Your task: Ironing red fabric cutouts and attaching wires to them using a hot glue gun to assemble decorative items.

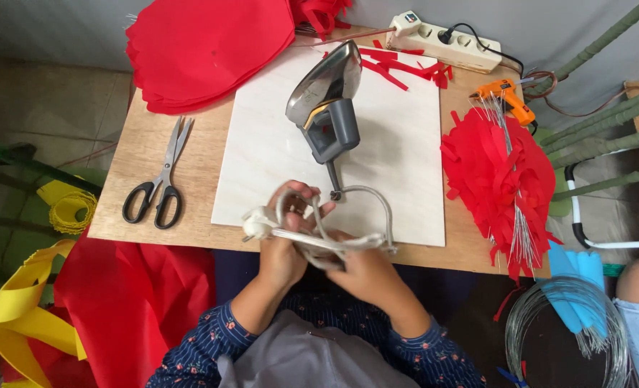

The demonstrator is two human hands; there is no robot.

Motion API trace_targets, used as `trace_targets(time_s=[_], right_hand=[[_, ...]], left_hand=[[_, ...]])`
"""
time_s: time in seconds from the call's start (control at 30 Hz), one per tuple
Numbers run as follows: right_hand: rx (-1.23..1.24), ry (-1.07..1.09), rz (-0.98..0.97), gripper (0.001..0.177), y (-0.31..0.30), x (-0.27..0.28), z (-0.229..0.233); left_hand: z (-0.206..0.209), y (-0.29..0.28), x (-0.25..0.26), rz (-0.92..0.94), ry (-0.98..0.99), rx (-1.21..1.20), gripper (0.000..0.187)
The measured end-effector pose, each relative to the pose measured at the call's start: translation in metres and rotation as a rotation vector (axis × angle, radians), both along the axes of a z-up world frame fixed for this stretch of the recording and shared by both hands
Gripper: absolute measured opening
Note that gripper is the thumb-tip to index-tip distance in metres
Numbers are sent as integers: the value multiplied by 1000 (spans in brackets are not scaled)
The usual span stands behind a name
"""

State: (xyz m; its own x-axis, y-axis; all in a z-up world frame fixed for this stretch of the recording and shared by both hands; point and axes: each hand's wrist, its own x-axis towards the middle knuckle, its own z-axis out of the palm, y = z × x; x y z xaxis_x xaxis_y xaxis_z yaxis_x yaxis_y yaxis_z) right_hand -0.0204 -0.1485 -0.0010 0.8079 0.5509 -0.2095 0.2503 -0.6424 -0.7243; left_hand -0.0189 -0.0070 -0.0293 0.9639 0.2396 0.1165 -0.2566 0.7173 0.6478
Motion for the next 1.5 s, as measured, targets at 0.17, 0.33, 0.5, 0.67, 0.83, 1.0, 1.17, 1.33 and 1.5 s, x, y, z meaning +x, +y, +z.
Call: trace_targets(time_s=[0.17,0.33,0.5,0.67,0.83,1.0,1.17,1.33,1.5], right_hand=[[387,34,-178,22,-22,5,15],[395,105,-114,55,-21,-12,-68],[375,45,-206,51,-15,-16,-27],[122,-217,-200,33,-23,-12,-5],[122,-176,-297,42,-13,-9,11],[21,-246,-273,48,-1,-4,-10],[-222,-459,-66,47,14,-3,-57],[-127,-605,43,58,6,0,-48],[133,-574,-1,69,-23,9,-31]], left_hand=[[-9,4,4,-36,47,-236,33],[-16,-20,12,20,79,-293,32],[1,-11,-4,-46,61,45,59],[-23,-12,-25,-376,-25,191,140],[-60,-14,-50,-425,-87,350,113],[-23,-16,-51,-404,-196,231,106],[-24,-8,-15,-138,158,394,99],[-12,-14,22,62,403,313,45],[-25,-26,59,178,425,392,31]])
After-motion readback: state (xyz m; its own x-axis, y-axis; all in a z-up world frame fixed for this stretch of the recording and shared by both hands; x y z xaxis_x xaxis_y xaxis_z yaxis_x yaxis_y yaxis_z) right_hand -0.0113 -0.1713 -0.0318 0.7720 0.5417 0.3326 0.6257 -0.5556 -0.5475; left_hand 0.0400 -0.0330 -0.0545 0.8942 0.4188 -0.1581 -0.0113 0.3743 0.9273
